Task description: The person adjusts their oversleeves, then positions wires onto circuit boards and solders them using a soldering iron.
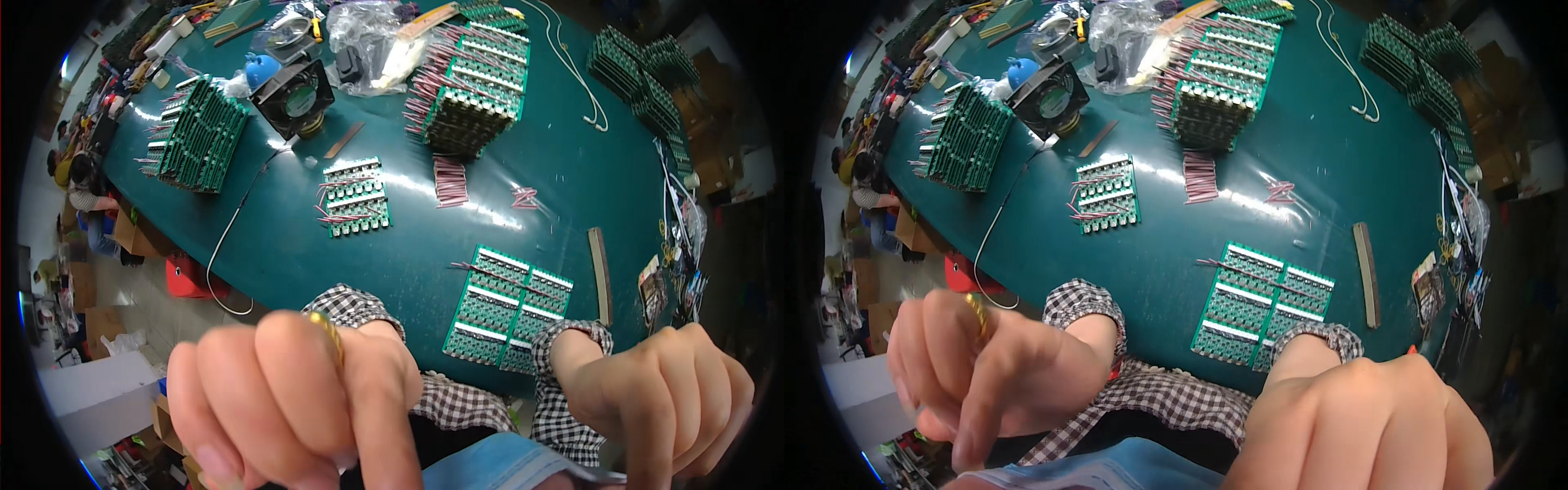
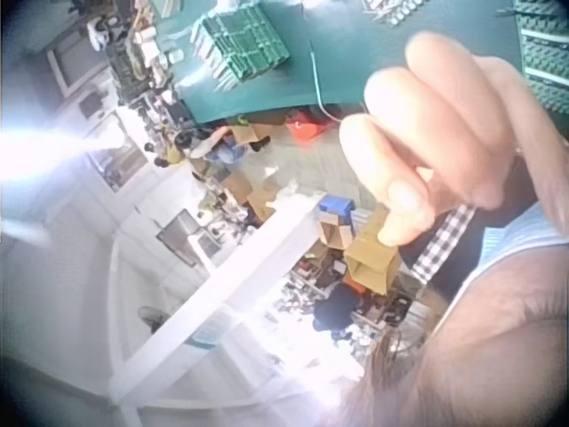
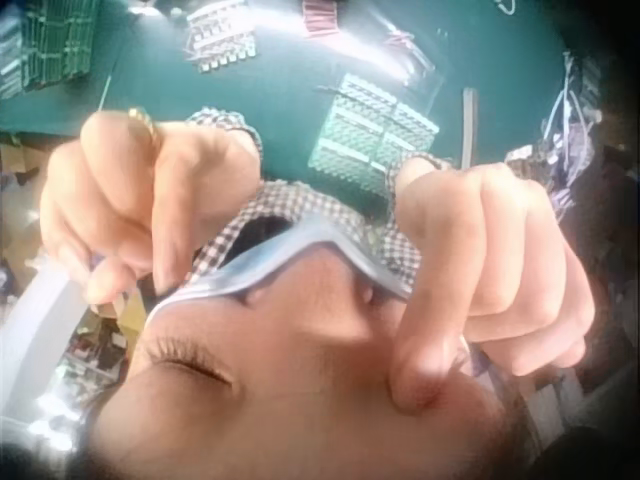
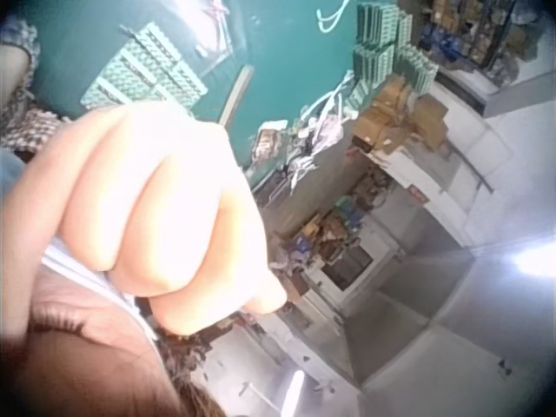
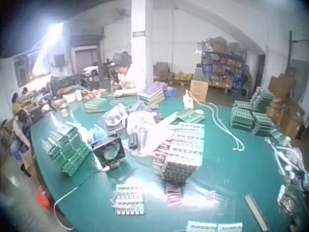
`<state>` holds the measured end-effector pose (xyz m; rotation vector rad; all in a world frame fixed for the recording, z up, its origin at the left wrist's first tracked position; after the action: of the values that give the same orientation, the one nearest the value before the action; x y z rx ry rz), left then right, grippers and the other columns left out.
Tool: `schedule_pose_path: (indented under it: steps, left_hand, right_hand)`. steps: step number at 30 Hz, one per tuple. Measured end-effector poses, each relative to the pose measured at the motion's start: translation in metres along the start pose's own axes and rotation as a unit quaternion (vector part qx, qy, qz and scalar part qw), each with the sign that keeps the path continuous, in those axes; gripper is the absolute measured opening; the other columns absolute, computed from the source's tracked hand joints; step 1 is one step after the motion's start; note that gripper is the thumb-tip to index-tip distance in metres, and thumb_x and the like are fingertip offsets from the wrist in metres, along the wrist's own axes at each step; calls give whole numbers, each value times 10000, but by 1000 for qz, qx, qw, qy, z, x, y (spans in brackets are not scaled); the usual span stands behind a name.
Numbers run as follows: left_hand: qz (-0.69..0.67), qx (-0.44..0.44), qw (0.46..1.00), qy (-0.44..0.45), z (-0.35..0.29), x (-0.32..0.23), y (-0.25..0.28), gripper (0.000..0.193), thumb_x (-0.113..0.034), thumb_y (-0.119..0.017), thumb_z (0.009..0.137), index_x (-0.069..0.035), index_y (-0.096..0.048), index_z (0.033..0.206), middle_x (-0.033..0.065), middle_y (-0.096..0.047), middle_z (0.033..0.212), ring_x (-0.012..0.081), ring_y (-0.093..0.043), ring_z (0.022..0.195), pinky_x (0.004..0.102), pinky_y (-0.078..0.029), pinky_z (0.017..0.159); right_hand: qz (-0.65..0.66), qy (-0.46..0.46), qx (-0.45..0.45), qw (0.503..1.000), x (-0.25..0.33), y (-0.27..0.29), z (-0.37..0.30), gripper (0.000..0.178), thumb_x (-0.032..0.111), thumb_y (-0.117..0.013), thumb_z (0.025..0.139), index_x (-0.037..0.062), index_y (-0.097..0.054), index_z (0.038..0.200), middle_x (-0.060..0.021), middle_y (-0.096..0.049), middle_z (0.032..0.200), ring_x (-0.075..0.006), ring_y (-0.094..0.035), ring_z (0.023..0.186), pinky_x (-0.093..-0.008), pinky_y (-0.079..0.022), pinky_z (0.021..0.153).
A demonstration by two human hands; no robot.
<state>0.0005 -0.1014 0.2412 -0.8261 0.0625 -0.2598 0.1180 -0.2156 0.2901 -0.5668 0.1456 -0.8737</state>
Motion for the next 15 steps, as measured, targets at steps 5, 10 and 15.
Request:
schedule_pose_path:
  steps: [5, 10, 15]
  left_hand:
    - [-18, -8, 998, -55, -6, 13, 1, 229, 79, -647, 714, 6, -454, 814, 83, -425, 762, 154, -414, 715, 234, -589, 695]
    - [-63, -16, 998, -2, -8, 33, -5, 220, 61, -644, 728, -5, -453, 816, 74, -419, 758, 150, -403, 703, 227, -579, 655]
    - [130, 16, 971, 201, -44, 72, 17, 251, -234, -613, 859, -57, -469, 965, 29, -368, 777, 120, -345, 729, 239, -333, 619]
  right_hand:
    - [-91, 1, 24, 996, 7, 9, -5, 265, 173, -466, 895, 28, -534, 684, -60, -501, 571, -141, -485, 468, -266, -549, 635]
    - [-105, 21, 0, 994, 48, 5, -14, 233, 103, -522, 817, -46, -530, 638, -155, -556, 556, -223, -550, 449, -341, -563, 483]
    - [-321, 23, -110, 940, 75, 54, -81, 419, 418, -470, 915, 13, -544, 834, -29, -529, 608, -121, -489, 478, -291, -432, 559]
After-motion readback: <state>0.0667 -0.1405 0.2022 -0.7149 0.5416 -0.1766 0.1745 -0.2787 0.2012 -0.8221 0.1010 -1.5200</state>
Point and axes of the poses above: each hand's wrist, its own z-axis towards the middle knuckle, its own y-axis out of the back of the hand, x = y × z, the point moved 8 cm from there along z, towards the middle knuckle
